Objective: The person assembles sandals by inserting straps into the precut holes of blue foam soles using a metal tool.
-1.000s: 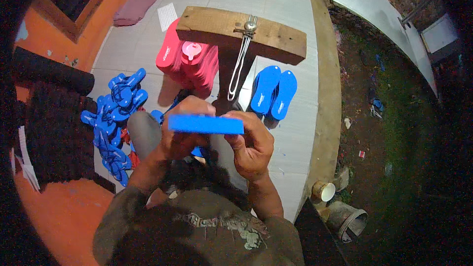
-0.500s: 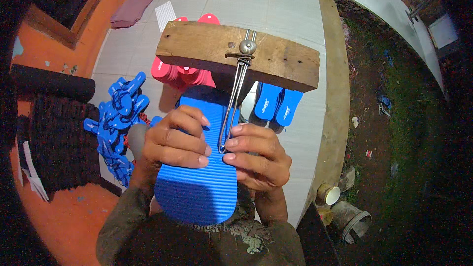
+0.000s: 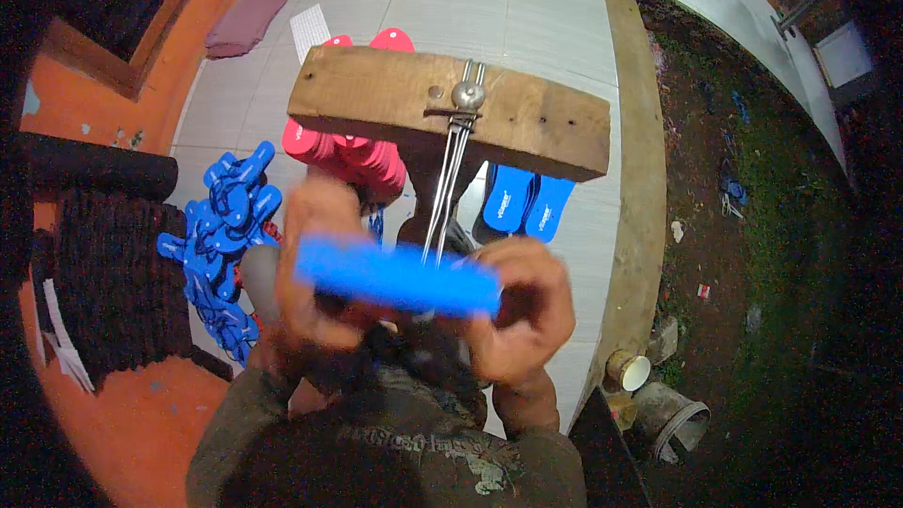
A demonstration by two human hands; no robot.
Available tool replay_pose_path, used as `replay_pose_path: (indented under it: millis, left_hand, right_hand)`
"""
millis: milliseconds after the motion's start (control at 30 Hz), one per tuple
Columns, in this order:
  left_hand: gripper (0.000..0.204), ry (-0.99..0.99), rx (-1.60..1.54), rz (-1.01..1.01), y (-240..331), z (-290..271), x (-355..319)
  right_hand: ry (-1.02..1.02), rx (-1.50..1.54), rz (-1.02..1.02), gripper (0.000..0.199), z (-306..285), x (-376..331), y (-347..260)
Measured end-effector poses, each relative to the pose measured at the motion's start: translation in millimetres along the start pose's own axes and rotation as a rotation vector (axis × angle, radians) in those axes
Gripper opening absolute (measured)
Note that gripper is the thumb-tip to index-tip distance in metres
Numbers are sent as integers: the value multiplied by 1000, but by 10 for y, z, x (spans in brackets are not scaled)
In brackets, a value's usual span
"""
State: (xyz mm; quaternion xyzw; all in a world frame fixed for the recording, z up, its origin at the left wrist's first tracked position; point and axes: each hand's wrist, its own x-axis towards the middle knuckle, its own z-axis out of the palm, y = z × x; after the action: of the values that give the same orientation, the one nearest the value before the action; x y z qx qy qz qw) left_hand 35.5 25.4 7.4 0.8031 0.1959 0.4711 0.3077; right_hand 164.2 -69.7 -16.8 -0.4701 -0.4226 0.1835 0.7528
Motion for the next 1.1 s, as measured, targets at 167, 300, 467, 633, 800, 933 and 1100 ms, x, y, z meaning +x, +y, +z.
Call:
replay_pose_path:
  millis: [167,300,467,633,800,933,1100]
  left_hand:
    - [62,491,513,49,-253,324,308]
    - [53,450,71,-385,-820,316,-369]
    - [28,240,-402,-651,-924,374,-925]
    - [23,-13,-283,-834,-755,252,-1085]
    - [24,-257,-137,-778,-579,145,-1160]
    - [26,-169,-449,-802,-666,194,-1323]
    - [25,-131,-431,-718,-601,162,-1363]
  right_hand:
    - [205,-315,96,16,221,408,311]
    - [120,-451,175,13,126,-130,687]
    - [-193,-363,459,18,324,-643,900]
    - [-248,-388,376,14,257,-945,966]
    - [-103,-303,494,16,242,-1264,952]
    - [97,-191,532,18,327,-1165,782]
    - [-125,-198,660,24,71,-1297,931]
